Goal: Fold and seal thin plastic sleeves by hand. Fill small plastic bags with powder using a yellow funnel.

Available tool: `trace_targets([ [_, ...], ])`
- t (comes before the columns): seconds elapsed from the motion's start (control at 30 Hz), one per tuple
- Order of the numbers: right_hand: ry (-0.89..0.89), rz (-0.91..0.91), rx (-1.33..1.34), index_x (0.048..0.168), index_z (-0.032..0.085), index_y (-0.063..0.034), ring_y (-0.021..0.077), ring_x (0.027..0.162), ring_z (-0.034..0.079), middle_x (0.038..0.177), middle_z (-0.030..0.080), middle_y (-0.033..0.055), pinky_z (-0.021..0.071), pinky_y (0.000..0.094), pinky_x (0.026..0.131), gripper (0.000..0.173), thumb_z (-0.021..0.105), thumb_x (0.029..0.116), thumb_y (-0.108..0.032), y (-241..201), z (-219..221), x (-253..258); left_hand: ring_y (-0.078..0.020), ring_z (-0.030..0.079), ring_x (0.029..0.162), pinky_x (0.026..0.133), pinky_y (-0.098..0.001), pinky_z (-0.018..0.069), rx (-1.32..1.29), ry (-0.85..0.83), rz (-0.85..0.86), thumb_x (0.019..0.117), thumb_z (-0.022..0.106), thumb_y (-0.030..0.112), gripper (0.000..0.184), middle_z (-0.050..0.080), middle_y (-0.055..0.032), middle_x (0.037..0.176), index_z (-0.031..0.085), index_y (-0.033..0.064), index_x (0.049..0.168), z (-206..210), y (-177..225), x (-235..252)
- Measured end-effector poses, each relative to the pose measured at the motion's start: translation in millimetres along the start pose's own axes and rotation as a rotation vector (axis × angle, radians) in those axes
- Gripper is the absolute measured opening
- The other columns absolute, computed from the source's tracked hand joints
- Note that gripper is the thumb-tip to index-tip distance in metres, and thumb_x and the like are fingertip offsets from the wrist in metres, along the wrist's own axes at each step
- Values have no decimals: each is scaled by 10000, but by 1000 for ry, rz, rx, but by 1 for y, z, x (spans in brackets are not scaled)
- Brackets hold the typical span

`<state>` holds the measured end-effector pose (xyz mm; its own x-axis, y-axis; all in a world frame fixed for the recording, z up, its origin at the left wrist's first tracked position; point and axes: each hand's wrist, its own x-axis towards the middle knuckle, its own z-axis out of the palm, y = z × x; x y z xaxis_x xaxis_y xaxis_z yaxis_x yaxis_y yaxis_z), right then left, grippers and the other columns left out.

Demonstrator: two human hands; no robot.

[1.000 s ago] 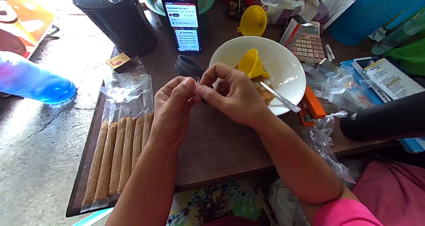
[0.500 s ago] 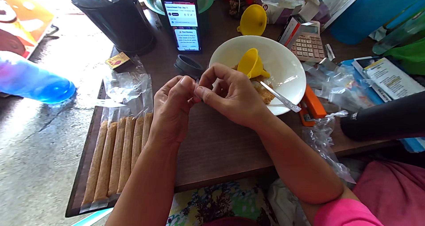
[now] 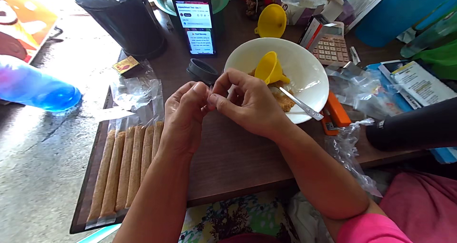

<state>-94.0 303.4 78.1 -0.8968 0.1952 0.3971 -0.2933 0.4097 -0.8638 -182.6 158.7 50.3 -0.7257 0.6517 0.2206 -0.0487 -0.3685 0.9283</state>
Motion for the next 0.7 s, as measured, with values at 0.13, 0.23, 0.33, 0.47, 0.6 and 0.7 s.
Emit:
trace_targets([
  [0.13,-9,10,-14,972,636,-42,51,574,519,804,609,25,427,180,480,36,650,958,-72,-1,0,-1,-28,659,824,801,-187,553,-9,2,-15,985,648,281,130,683,67,856,691,206,888,2,1,0],
  [0.23,-13,34,-20,986,636,-43,72,553,503,794,594,32,412,195,455,35,645,957,-60,-3,0,-3,-30,653,802,785,-185,552,-7,11,-20,993,608,221,130,676,58,845,683,191,891,2,1,0],
  [0.33,-12,22,-13,972,640,-44,51,565,504,797,596,22,416,180,472,29,646,953,-65,-3,0,-1,-29,647,784,777,-182,547,6,21,-27,996,576,202,161,671,59,833,676,188,871,2,2,0],
  [0.47,-3,-8,7,949,648,-42,13,608,531,811,614,5,446,153,531,38,654,950,-79,1,0,1,-34,647,798,794,-203,547,22,18,-19,1001,551,221,188,667,68,825,675,202,861,2,1,0],
  [0.6,-11,22,-24,968,644,-48,55,568,512,803,607,21,426,189,477,24,651,955,-67,-2,0,-2,-30,646,801,794,-197,548,17,12,-27,1008,544,219,191,665,70,832,679,202,873,2,2,0],
  [0.7,-17,32,-38,983,643,-49,74,559,504,794,596,26,415,201,460,29,642,957,-61,-3,0,-3,-32,646,796,792,-196,548,3,24,-41,1008,536,196,194,670,60,840,676,191,874,3,2,-1],
])
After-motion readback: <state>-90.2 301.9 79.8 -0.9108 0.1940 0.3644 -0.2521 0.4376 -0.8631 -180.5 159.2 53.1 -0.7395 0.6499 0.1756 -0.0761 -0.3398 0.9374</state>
